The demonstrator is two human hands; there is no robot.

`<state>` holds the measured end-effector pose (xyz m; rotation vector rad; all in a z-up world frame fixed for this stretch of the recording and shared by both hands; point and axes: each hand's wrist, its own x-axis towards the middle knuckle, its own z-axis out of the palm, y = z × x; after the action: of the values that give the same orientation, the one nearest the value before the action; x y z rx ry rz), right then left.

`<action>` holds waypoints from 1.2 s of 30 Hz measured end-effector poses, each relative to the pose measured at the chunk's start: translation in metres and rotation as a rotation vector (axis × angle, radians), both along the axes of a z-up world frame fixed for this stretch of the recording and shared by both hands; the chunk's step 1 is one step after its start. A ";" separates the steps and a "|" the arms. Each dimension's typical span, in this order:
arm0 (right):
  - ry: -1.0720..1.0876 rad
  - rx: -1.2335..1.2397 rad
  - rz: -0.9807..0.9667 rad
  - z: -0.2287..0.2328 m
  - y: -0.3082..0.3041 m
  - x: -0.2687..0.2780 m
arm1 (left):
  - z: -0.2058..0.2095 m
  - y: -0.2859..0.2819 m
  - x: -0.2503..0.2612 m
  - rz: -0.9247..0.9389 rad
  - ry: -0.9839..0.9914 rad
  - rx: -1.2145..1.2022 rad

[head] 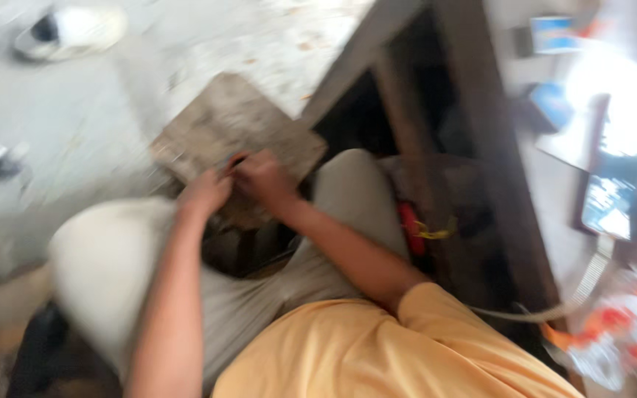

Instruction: The person sits on the floor and uses scissors to cut a piece of white wire. They then proceed to wrap the wire around a circular copper coil, securing it in place by hand.

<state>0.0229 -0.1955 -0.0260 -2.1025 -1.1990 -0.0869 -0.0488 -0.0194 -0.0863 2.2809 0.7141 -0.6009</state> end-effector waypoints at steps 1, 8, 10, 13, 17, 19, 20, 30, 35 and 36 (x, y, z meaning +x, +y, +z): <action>0.035 -0.015 -0.008 -0.003 -0.002 -0.002 | -0.007 0.002 -0.003 -0.018 0.019 0.010; 0.100 -0.129 0.048 0.010 -0.007 0.001 | -0.006 -0.005 0.008 -0.014 0.212 -0.021; 0.101 -0.202 0.116 0.012 -0.004 0.001 | 0.006 -0.006 0.001 -0.017 0.258 0.004; -0.032 -0.173 0.083 0.012 0.002 -0.003 | 0.027 -0.005 0.000 0.011 0.245 0.032; -0.078 -0.180 0.104 0.009 0.008 -0.003 | 0.052 -0.004 -0.006 0.011 0.255 0.069; -0.014 -0.221 0.093 0.008 0.006 -0.002 | 0.060 -0.003 -0.009 -0.043 0.231 0.117; -0.021 -0.209 0.109 0.008 0.006 -0.001 | 0.062 -0.003 -0.011 -0.061 0.216 0.133; 0.043 -0.180 0.109 0.013 0.004 -0.002 | -0.005 -0.003 -0.022 -0.087 -0.214 0.212; -0.021 -0.160 0.149 0.000 0.005 0.003 | -0.023 -0.002 -0.014 0.059 -0.297 -0.013; -0.043 -0.160 0.152 -0.004 0.006 0.005 | -0.023 -0.002 -0.012 0.078 -0.253 -0.013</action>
<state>0.0276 -0.1894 -0.0301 -2.1468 -1.4282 0.0346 -0.0610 -0.0211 -0.1095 2.2529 0.6678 -0.2729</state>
